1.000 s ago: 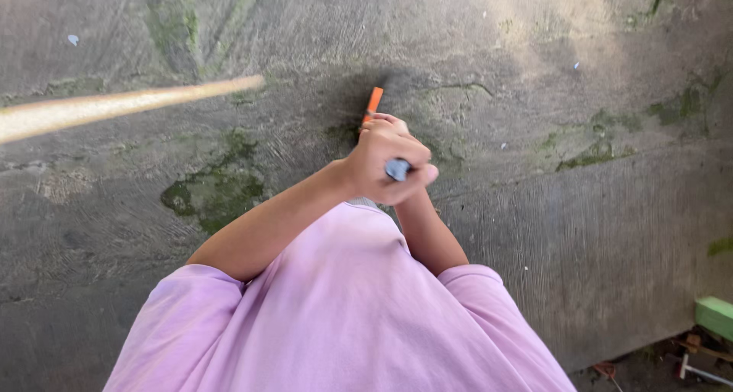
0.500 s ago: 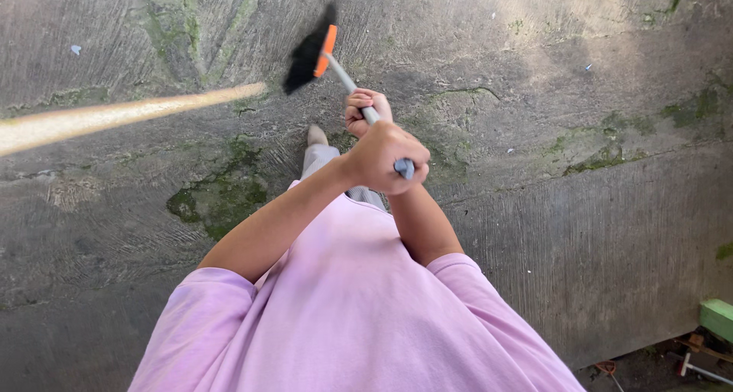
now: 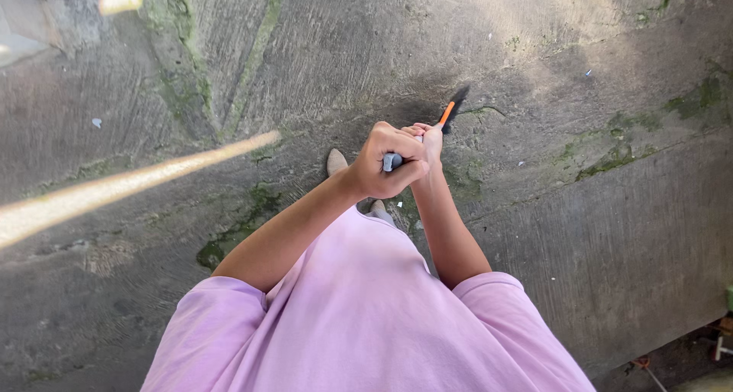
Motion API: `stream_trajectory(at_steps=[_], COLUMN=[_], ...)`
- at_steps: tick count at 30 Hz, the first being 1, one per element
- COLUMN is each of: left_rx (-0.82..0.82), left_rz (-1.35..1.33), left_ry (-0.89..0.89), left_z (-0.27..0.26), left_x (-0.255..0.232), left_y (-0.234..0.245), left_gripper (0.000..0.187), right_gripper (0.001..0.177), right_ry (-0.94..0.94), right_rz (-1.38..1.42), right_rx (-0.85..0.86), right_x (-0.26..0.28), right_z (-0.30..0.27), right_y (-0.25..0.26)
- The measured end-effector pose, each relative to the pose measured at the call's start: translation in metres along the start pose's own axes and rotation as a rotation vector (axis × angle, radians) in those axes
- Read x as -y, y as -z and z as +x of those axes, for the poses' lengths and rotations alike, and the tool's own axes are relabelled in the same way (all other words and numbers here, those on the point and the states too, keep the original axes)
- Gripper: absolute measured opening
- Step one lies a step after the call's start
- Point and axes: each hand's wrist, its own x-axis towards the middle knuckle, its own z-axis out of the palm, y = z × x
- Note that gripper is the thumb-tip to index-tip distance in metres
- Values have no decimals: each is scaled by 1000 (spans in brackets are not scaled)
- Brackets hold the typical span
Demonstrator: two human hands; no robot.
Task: The person sweeps debris across a concrete floor using a broom.
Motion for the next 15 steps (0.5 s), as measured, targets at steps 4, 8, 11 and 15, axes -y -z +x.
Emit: stream_trajectory(at_steps=[4, 8, 11, 15], left_rx=[50, 255, 322, 451], left_rz=[-13, 108, 198, 351], left_ry=[-158, -119, -63, -21], left_z=[40, 48, 54, 48], left_x=[-40, -73, -62, -28], left_y=[36, 38, 39, 57], left_gripper=[11, 28, 27, 23], right_gripper=[38, 27, 22, 27], right_ry=[-119, -387, -503, -723], right_rz=[26, 120, 77, 9], right_rx=[95, 207, 218, 240], right_x=[-28, -66, -84, -110], right_z=[-13, -19, -17, 7], right_y=[-52, -91, -127, -157])
